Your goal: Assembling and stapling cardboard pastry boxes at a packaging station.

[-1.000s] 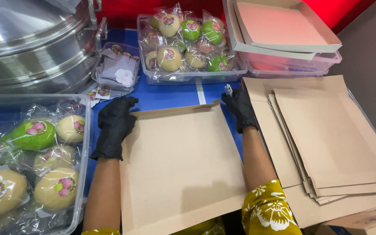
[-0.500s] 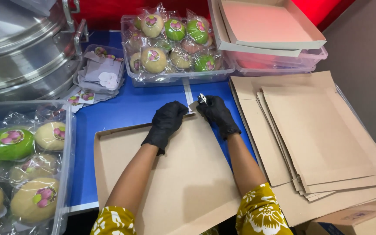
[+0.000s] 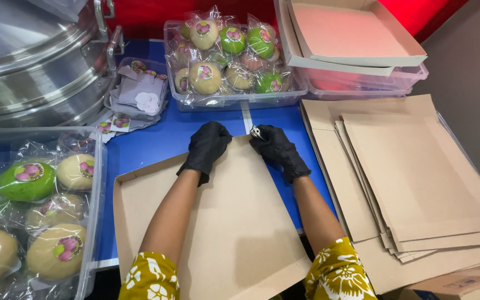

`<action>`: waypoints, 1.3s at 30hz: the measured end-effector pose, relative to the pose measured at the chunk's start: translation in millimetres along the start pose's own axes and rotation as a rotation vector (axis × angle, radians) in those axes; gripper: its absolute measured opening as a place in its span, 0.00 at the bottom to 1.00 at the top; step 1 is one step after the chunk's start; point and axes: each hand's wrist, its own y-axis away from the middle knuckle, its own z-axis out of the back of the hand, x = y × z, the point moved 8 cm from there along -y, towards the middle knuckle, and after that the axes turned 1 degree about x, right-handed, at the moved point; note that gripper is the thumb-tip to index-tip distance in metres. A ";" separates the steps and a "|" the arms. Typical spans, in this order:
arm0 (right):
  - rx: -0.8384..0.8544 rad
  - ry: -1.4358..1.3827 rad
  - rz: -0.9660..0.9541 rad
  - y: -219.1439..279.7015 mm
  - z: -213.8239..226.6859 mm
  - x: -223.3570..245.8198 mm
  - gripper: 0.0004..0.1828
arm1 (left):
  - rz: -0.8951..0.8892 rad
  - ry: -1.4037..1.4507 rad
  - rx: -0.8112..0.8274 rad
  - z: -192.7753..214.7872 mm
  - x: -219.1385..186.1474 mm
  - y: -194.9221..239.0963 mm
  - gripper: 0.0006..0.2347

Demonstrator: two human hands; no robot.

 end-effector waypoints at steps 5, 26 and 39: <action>-0.040 -0.129 0.116 -6.4 -1.6 -11.0 0.14 | -0.018 0.245 0.062 26.0 -18.4 28.9 0.09; 0.006 0.684 0.443 20.5 -33.3 44.5 0.20 | -0.081 0.056 0.231 45.4 -75.2 100.4 0.14; 0.019 0.613 0.273 26.1 -18.2 64.8 0.15 | -0.535 -0.555 -0.300 19.3 17.9 62.0 0.08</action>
